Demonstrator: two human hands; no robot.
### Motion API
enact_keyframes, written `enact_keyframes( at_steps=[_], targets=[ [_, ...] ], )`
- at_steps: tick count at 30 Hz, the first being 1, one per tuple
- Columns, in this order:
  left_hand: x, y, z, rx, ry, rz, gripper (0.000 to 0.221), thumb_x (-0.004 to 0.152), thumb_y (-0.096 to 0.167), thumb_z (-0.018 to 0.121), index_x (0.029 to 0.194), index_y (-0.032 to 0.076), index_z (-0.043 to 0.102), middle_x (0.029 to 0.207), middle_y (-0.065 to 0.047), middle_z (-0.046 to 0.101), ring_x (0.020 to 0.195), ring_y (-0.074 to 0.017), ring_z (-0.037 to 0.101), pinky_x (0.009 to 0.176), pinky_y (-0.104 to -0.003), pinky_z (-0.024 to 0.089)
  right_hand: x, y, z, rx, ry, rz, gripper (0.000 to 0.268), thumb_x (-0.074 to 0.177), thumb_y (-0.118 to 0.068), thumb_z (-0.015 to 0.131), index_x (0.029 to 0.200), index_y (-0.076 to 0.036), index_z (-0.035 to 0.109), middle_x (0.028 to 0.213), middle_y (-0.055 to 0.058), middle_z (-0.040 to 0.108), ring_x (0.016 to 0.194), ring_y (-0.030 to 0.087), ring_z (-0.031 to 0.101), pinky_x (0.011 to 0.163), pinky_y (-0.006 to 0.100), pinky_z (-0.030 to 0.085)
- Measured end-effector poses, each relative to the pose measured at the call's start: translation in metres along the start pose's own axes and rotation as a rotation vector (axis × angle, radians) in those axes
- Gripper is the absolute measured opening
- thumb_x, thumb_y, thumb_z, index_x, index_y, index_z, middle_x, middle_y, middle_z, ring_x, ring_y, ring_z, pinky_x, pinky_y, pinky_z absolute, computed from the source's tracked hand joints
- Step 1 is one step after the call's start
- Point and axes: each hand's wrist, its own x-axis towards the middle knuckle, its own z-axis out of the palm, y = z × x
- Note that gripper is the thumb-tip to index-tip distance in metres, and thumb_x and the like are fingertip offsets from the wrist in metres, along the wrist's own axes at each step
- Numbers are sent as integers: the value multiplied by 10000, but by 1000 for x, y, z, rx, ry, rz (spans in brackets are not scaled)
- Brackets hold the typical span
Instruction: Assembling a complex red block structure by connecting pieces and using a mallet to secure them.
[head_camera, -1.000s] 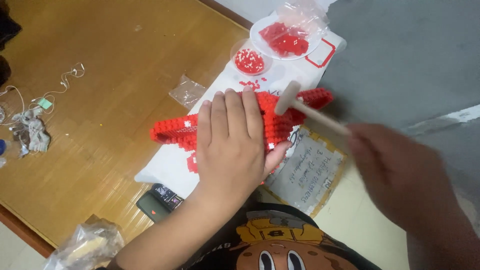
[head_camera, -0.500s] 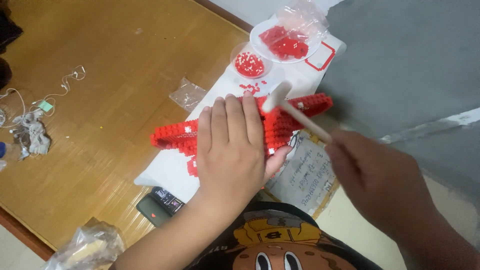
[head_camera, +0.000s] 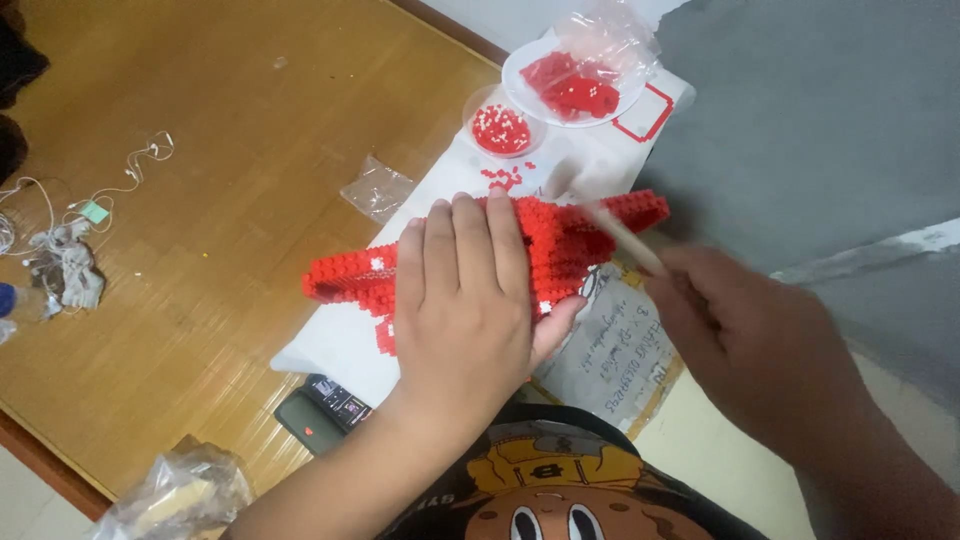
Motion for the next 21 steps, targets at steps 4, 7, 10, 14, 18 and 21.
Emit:
enact_keyframes(
  at_steps=[4, 7, 10, 14, 18, 21],
  targets=[
    [0, -1, 0, 24, -1, -1, 915, 944, 816, 396, 1300, 6, 628, 1219, -194, 658, 1118, -360, 644, 1031, -459, 475, -21, 10, 7, 215, 304, 15, 275, 1151, -142, 526, 1239, 5, 741, 1013, 99, 660, 881, 178, 608, 868, 293, 441],
    [-1, -1, 0, 22, -18, 2, 917, 938, 821, 417, 1309, 10, 628, 1234, -194, 655, 1135, -365, 639, 1041, -462, 469, 0, 0, -2, -15, -143, 131, 255, 1033, -305, 514, 1206, -211, 675, 1046, 33, 736, 820, 295, 687, 754, 447, 477],
    [-1, -5, -2, 17, -43, 28, 1027, 867, 907, 514, 1328, -6, 606, 1232, -191, 642, 1143, -357, 628, 1037, -455, 468, -9, -2, -8, 64, -63, 140, 251, 1056, -283, 516, 1148, -252, 747, 731, -61, 638, 580, 124, 521, 588, 298, 363],
    [2, -35, -31, -173, -246, 36, 982, 889, 835, 551, 1426, 13, 569, 1368, -182, 663, 1280, -310, 611, 1194, -574, 253, -27, -21, -20, 299, 117, 299, 252, 1098, -150, 503, 1180, -80, 731, 684, 31, 496, 635, 108, 399, 614, 254, 321],
    [-9, -45, -40, 67, -294, -88, 1235, 854, 1015, 430, 1527, -14, 551, 1480, -294, 607, 1437, -471, 507, 1221, -675, 106, -38, -9, -9, 234, -16, 309, 248, 1039, -169, 544, 1146, -160, 768, 683, -7, 532, 620, 110, 428, 609, 262, 337],
    [-17, -40, -32, 35, -272, -134, 1270, 839, 1017, 357, 1524, -39, 517, 1476, -287, 596, 1428, -470, 496, 1195, -689, 147, -41, -11, 1, 171, -76, 305, 243, 1020, -204, 562, 1121, -185, 782, 779, -21, 661, 669, 113, 530, 648, 269, 403]
  ],
)
